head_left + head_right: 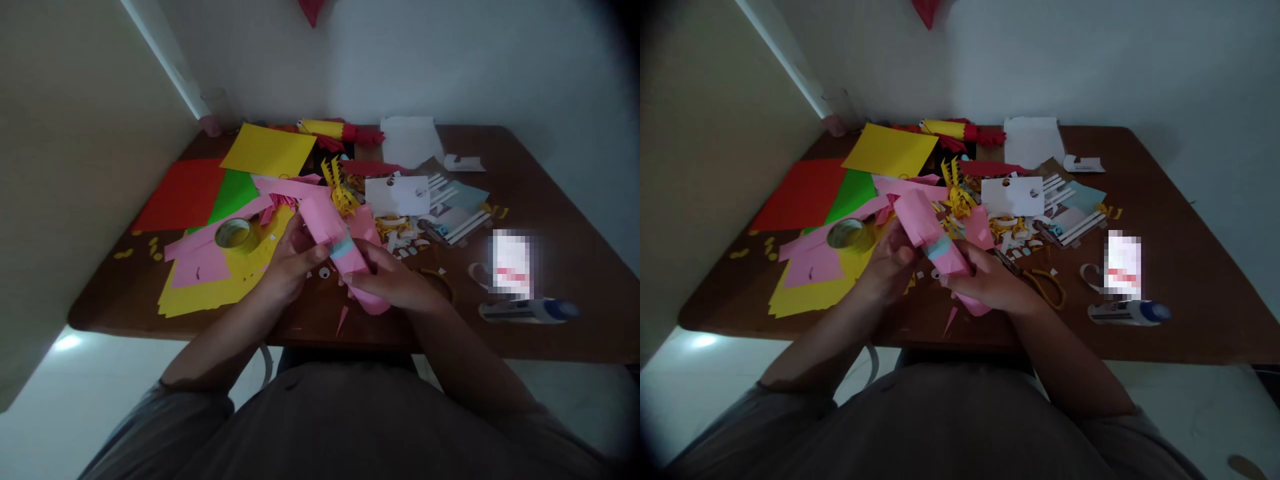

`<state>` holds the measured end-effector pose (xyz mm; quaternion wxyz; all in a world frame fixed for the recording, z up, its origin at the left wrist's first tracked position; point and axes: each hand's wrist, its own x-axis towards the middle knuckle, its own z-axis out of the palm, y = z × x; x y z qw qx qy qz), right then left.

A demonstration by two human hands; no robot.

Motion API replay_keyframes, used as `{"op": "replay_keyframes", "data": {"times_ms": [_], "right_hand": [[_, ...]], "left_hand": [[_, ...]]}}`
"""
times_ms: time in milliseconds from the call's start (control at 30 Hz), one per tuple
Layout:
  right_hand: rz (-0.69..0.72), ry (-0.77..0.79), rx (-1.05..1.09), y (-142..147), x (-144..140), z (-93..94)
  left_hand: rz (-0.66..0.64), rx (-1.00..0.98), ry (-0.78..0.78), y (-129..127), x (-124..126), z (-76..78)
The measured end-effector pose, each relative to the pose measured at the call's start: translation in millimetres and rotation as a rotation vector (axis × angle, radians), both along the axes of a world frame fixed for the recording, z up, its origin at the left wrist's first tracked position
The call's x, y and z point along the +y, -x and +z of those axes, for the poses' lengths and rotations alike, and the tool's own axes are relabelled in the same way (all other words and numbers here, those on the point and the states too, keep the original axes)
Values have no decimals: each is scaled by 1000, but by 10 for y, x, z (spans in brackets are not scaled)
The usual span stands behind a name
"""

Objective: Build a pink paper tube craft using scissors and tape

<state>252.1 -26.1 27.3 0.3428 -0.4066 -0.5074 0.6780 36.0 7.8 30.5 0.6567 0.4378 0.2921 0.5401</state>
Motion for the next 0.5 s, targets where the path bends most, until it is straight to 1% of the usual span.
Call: {"op": "replay_keyframes", "data": {"times_ms": [33, 100, 267, 367, 500], "right_hand": [[57, 14, 21, -34, 3, 35], [103, 21, 47, -91, 13, 85], [108, 13, 42, -131, 21, 108], [108, 18, 24, -129, 3, 109], [131, 77, 42, -146, -12, 115]], "left_hand": [[-3, -12, -15, 11, 1, 13], [9, -27, -6, 25, -1, 28], [121, -46, 54, 20, 7, -11], [166, -59, 18, 2, 13, -30], [210, -72, -35, -11, 20, -23]]}}
